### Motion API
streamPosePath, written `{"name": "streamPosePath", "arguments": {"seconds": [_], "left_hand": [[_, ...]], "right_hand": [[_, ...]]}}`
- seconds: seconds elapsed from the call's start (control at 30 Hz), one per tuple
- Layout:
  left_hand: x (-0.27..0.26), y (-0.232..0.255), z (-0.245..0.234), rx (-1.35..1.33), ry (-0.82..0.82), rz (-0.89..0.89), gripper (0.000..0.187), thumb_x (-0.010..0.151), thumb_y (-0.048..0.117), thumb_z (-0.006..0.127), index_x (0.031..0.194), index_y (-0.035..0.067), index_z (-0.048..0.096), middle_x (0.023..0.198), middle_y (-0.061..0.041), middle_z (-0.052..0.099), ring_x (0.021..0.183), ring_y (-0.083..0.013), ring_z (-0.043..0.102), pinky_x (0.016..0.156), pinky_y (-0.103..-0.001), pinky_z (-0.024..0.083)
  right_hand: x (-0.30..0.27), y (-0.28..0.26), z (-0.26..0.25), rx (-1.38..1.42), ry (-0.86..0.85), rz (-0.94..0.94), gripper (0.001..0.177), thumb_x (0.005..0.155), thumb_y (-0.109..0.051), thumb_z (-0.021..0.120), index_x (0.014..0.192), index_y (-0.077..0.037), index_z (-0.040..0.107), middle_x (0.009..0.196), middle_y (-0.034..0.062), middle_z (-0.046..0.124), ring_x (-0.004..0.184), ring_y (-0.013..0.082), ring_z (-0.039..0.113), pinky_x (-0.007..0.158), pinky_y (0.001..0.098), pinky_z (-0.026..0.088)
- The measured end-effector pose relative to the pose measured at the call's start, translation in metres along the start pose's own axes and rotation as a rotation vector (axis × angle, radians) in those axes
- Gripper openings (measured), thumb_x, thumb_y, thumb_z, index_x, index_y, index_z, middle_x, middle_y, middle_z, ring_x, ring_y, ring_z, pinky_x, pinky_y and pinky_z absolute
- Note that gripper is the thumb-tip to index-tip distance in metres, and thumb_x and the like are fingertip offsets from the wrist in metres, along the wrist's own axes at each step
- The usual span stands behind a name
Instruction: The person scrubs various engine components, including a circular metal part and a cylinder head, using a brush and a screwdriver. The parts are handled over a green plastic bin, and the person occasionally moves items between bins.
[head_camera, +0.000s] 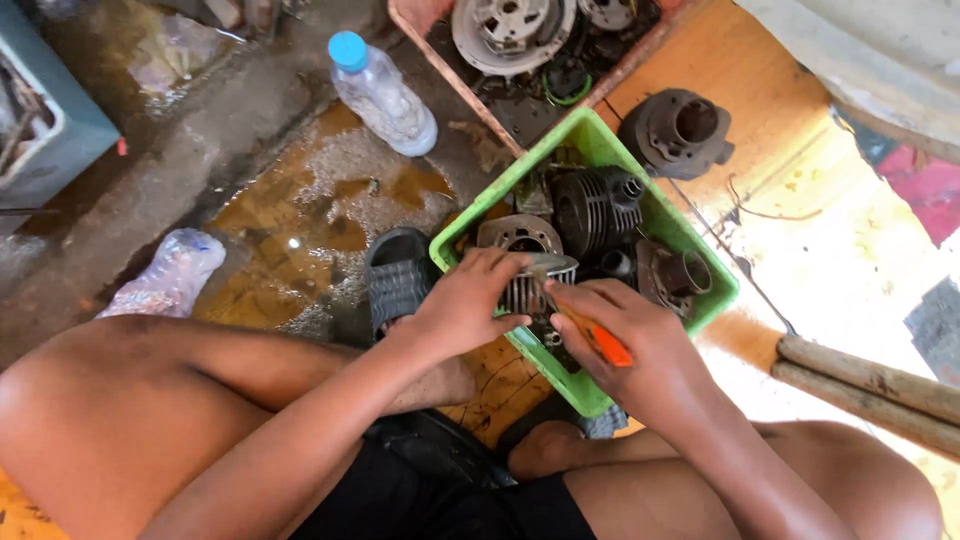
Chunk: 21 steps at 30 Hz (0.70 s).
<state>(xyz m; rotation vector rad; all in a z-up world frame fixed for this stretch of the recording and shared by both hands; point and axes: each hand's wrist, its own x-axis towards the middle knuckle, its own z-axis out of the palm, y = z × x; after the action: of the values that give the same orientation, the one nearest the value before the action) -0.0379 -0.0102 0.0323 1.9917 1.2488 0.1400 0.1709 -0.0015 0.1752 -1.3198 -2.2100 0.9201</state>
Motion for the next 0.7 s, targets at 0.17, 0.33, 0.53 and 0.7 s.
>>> {"name": "streamPosePath", "arguments": {"seconds": [0.17, 0.33, 0.53, 0.7], "left_hand": [[-0.003, -0.005, 0.007, -0.054, 0.203, 0.068, 0.074, 0.076, 0.035, 0.086, 0.139, 0.012, 0.054, 0.130, -0.013, 0.059, 0.118, -0.0337, 0.056, 0.098, -0.045, 0.048], [0.014, -0.008, 0.009, -0.191, 0.173, 0.075, 0.079, 0.071, 0.034, 0.090, 0.137, 0.008, 0.055, 0.135, -0.014, 0.062, 0.122, -0.0362, 0.059, 0.099, -0.045, 0.049], [0.027, -0.012, 0.005, -0.276, 0.161, 0.118, 0.077, 0.073, 0.038, 0.092, 0.134, 0.007, 0.057, 0.122, -0.025, 0.066, 0.118, -0.0510, 0.063, 0.095, -0.061, 0.053], [0.031, -0.017, 0.004, -0.271, 0.187, 0.159, 0.074, 0.071, 0.042, 0.092, 0.128, 0.008, 0.059, 0.113, -0.021, 0.070, 0.108, -0.0456, 0.069, 0.089, -0.055, 0.058]], "right_hand": [[-0.025, 0.001, 0.001, 0.129, 0.085, 0.227, 0.031, 0.086, -0.003, 0.072, 0.117, 0.000, 0.072, 0.110, 0.0105, 0.078, 0.080, 0.0169, 0.074, 0.069, 0.0257, 0.057], [-0.026, 0.015, 0.026, 0.060, 0.116, 0.148, 0.034, 0.086, 0.001, 0.072, 0.120, 0.001, 0.071, 0.115, 0.0127, 0.075, 0.086, 0.0199, 0.074, 0.074, 0.0268, 0.058], [-0.017, 0.047, 0.034, 0.121, 0.144, 0.042, 0.017, 0.091, -0.013, 0.070, 0.107, -0.010, 0.078, 0.095, 0.0159, 0.078, 0.084, 0.0439, 0.073, 0.063, 0.0512, 0.059], [-0.011, 0.047, 0.034, 0.054, 0.246, -0.013, 0.021, 0.095, -0.008, 0.068, 0.112, -0.010, 0.078, 0.097, 0.0138, 0.077, 0.083, 0.0391, 0.074, 0.064, 0.0428, 0.059]]}}
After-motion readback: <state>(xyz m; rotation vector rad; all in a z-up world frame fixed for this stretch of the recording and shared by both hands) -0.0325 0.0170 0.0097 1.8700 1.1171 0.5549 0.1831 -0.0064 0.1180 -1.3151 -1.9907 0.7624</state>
